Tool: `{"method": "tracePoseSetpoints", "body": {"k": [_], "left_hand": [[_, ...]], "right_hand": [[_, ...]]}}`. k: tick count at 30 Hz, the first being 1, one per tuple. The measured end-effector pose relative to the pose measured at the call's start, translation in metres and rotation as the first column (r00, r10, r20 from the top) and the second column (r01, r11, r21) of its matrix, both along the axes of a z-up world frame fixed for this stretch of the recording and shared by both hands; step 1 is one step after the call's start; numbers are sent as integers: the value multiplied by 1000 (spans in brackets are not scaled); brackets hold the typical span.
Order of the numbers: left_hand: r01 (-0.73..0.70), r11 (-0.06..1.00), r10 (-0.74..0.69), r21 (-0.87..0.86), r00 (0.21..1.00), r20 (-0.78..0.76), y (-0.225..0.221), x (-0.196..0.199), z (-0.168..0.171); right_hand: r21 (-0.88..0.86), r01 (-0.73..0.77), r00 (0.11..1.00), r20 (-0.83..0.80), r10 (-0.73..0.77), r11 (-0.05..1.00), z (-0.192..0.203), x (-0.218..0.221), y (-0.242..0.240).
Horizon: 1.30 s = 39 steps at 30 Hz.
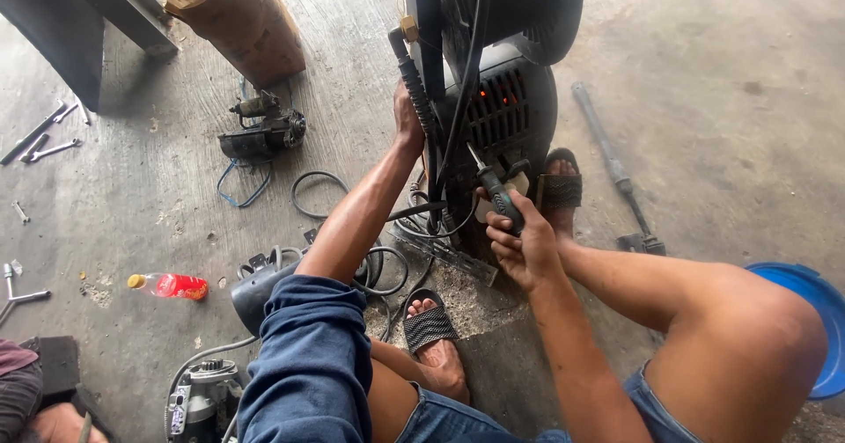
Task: Fitting and adjusting the outer casing parts of a pressure washer using a screwdriver.
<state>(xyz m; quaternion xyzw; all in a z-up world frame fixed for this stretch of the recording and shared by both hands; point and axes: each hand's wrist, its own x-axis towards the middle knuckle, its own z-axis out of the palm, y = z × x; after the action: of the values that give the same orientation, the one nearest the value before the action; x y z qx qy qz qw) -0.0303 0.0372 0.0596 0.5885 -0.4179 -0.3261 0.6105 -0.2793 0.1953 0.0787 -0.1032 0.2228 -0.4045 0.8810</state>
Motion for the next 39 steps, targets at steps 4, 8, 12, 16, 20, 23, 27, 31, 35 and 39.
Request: {"method": "tracePoseSetpoints", "body": {"k": [4,8,12,16,20,23,27,31,35,39], "left_hand": [[-18,1000,19,18,1000,0,7,1,5],[-38,999,38,25,999,7,18,7,14],[-139,990,140,-10,990,29,45,24,27],[-341,810,462,-477,873,159,91,24,95],[83,695,293,-714,874,387,139,8,126],[293,784,12,-548,874,485,163,-25,104],[353,661,-626,662,745,228,185,-72,105],[513,727,-305,456,836,-456,172,-86,35],[353,817,-203,455,916,-345,162,-97,23],[275,860,-113,430,924,-365,158,-98,21]], "right_hand": [[-524,-369,207,-851,-482,767,-4,7,5],[-776,-441,242,-586,-773,451,32,11,28],[-660,-139,555,-669,-493,739,22,9,30],[-86,5,969,-245,-26,996,-3,-10,21],[-98,-58,985,-167,41,993,2,-20,27],[29,-121,982,-140,124,992,-7,-22,19],[102,-46,987,-149,61,994,-4,-23,17],[-585,-215,313,-800,-513,782,10,-8,29],[-795,-359,13,-528,-849,489,-8,-3,38],[-712,-179,321,-695,-644,679,5,-8,40]]}}
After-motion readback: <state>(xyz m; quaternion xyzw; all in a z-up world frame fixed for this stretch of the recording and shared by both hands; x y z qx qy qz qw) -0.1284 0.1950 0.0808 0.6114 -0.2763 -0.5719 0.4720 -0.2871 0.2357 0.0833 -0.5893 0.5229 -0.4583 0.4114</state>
